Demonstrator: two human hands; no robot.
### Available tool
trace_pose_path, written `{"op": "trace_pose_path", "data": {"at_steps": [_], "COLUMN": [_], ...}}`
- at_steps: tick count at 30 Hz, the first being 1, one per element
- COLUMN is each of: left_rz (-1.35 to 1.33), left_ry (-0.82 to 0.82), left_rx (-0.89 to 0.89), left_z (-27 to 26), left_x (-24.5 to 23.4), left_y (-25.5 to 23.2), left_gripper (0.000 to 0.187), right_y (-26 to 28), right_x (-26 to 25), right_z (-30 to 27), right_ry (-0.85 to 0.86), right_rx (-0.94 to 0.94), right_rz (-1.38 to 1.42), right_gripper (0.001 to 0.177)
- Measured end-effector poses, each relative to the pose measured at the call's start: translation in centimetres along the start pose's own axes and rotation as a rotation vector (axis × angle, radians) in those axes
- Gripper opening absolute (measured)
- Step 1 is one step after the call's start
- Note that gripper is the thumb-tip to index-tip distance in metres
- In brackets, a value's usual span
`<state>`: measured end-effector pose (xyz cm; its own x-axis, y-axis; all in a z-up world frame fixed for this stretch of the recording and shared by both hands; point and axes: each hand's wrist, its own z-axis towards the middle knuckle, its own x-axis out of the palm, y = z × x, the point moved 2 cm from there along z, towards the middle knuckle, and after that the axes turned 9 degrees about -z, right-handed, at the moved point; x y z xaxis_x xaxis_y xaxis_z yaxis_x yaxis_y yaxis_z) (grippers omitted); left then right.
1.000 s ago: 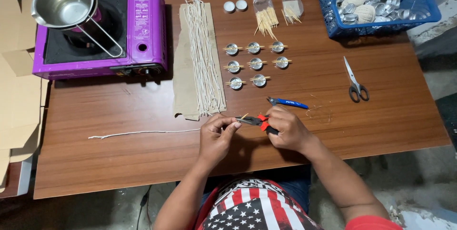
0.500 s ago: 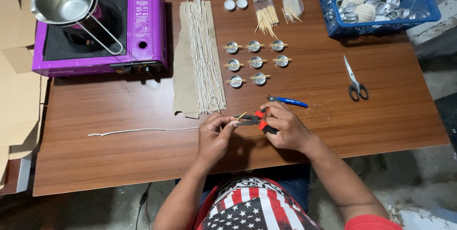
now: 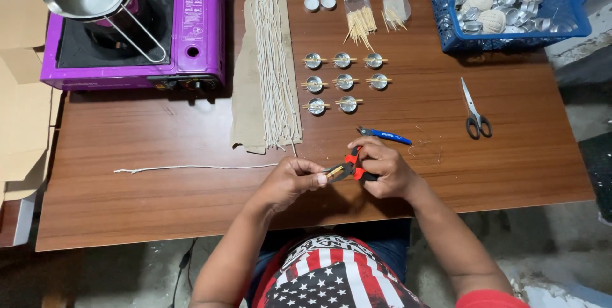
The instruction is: Cutting candle wicks to length and assembling them with metal wick tabs using pliers and cutters.
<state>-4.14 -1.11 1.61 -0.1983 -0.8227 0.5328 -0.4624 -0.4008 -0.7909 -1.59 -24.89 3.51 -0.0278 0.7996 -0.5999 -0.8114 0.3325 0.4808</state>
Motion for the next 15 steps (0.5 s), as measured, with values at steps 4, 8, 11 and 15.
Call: {"op": "trace_pose_path", "data": {"at_steps": [4,8,11,15], "left_rz": [-0.064,-0.172,-0.197,-0.202], "left_ry": [0.083,0.139,0.148,0.132], "left_rx": [-0.038,-0.103,-0.104,-0.116], "left_z": [0.5,0.5,0.6,0.7], "left_x": [-1.0,-1.1,-1.4,-1.4], "left_y": [1.0,1.3,1.6,1.9], "left_gripper": [0.016,0.015,0.017,0.018], "right_y": [0.7,0.3,-0.9,-0.1], "right_x": [-0.4,0.0,0.5,0.2], "right_z": [0.7,0.1,-1.4,-0.8], "right_ry": [-0.004,-0.013,-0.02,-0.037], "right_rx": [-0.031,-0.044,-0.048,-0.1], "right_rz": [0.036,0.051,0.045,0.029], "right_gripper": [0.018,0.022,0.024,0.026]}}
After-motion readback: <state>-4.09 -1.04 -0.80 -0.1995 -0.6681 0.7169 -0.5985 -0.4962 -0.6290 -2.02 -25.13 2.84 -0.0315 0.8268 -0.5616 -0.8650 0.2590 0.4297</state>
